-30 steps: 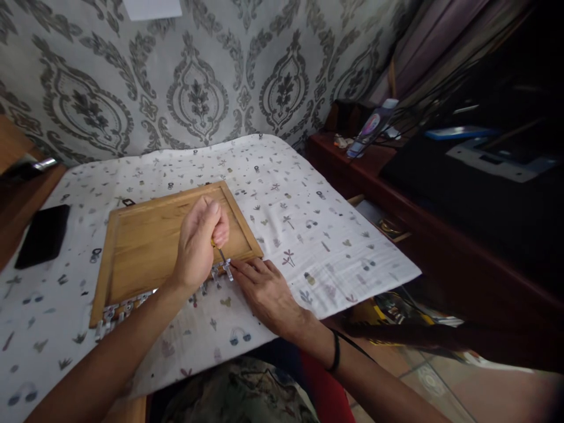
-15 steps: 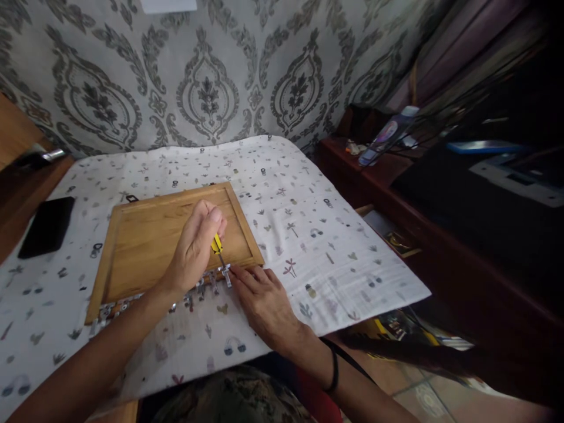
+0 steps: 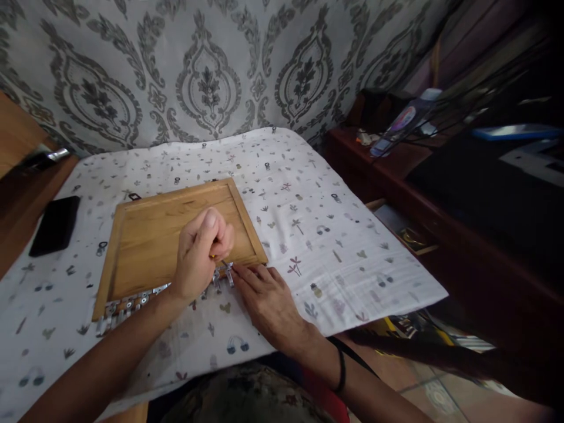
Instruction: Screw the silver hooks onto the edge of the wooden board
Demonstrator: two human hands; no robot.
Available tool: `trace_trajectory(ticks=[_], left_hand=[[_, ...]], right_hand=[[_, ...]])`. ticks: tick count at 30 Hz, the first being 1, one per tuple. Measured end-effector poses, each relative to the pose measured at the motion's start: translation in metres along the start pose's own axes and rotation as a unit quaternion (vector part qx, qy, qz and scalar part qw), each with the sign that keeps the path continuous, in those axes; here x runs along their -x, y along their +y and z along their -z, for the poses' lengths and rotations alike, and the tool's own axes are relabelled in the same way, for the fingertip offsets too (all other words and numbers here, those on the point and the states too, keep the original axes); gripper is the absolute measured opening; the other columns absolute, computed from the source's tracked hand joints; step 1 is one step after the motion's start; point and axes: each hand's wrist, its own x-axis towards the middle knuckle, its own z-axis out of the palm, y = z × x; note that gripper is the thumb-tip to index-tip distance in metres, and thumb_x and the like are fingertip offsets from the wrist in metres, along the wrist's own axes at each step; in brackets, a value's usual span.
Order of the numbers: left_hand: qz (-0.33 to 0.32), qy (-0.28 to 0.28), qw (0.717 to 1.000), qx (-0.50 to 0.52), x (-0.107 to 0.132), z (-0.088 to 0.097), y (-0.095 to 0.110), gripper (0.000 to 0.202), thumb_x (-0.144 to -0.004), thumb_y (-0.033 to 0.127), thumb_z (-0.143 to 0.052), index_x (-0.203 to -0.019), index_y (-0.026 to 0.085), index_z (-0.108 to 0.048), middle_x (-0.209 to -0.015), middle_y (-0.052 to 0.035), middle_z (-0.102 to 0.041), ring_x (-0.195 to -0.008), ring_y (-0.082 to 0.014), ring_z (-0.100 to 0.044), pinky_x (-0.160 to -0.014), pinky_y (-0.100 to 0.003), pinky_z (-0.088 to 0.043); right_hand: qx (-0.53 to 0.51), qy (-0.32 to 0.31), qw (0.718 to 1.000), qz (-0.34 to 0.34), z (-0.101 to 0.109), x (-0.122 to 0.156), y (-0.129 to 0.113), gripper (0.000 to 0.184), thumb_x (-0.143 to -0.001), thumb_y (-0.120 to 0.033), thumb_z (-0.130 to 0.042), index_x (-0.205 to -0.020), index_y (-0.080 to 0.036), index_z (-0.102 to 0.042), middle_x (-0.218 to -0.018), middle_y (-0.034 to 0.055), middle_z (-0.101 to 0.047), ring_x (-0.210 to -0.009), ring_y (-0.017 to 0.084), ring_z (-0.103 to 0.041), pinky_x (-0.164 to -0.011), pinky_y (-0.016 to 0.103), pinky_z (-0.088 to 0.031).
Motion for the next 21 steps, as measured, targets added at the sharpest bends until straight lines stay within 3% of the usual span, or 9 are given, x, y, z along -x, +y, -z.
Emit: trace_trajectory(ticks=[5, 10, 12, 15, 18, 21], left_hand=[[0.046, -0.068, 0.997, 0.005, -0.005, 0.006, -0.002, 0.035, -0.097, 0.045, -0.063, -0.077, 0.023, -0.045, -0.047, 0.0120, -0.021, -0.041, -0.0080, -0.016, -0.044, -0.022, -0.020], [0.049, -0.083, 0.989, -0.112, -0.011, 0.013, 0.000, 0.037, -0.100, 0.052, -0.058, -0.082, 0.021, -0.051, -0.062, 0.0040, -0.050, -0.056, -0.0116, -0.042, -0.055, -0.025, -0.035], [0.043, -0.082, 0.984, -0.155, -0.013, 0.014, 0.003, 0.045, -0.099, 0.060, -0.057, -0.079, 0.021, -0.051, -0.067, 0.0014, -0.053, -0.063, -0.0129, -0.047, -0.060, -0.026, -0.040], [0.063, -0.060, 0.990, -0.114, -0.014, 0.009, 0.004, 0.050, -0.091, 0.065, -0.068, -0.075, 0.021, -0.048, -0.064, 0.0037, -0.047, -0.059, -0.0115, -0.044, -0.058, -0.024, -0.041], [0.081, -0.035, 0.995, -0.037, -0.015, 0.003, 0.002, 0.054, -0.086, 0.063, -0.075, -0.074, 0.021, -0.044, -0.060, 0.0070, -0.039, -0.051, -0.0083, -0.034, -0.047, -0.020, -0.032], [0.095, -0.067, 0.993, -0.002, -0.017, 0.002, -0.001, 0.051, -0.088, 0.064, -0.072, -0.078, 0.022, -0.045, -0.054, 0.0097, -0.033, -0.045, -0.0070, -0.024, -0.041, -0.018, -0.020]], right_hand=[[-0.004, -0.019, 1.000, -0.004, -0.002, 0.001, 0.001, 0.039, -0.099, -0.009, -0.057, -0.137, -0.014, -0.064, -0.135, 0.0133, -0.071, -0.106, 0.027, -0.061, -0.083, 0.042, -0.050], [0.009, -0.002, 1.000, 0.004, -0.004, 0.002, 0.001, 0.040, -0.100, -0.009, -0.054, -0.138, -0.014, -0.064, -0.134, 0.0122, -0.072, -0.108, 0.027, -0.060, -0.083, 0.041, -0.051], [0.010, -0.001, 1.000, 0.005, -0.005, 0.002, 0.002, 0.039, -0.100, -0.009, -0.053, -0.136, -0.014, -0.065, -0.134, 0.0123, -0.071, -0.107, 0.027, -0.060, -0.084, 0.042, -0.051], [0.010, -0.002, 1.000, 0.006, -0.005, 0.002, 0.002, 0.036, -0.099, -0.010, -0.055, -0.133, -0.014, -0.067, -0.134, 0.0136, -0.071, -0.109, 0.027, -0.061, -0.085, 0.041, -0.051], [0.009, -0.004, 1.000, 0.007, -0.004, 0.002, 0.002, 0.036, -0.098, -0.010, -0.059, -0.132, -0.014, -0.067, -0.133, 0.0145, -0.071, -0.109, 0.027, -0.061, -0.085, 0.040, -0.050], [0.013, -0.011, 1.000, 0.004, -0.003, 0.001, 0.002, 0.038, -0.098, -0.010, -0.058, -0.135, -0.014, -0.066, -0.134, 0.0142, -0.071, -0.109, 0.027, -0.061, -0.085, 0.040, -0.050]])
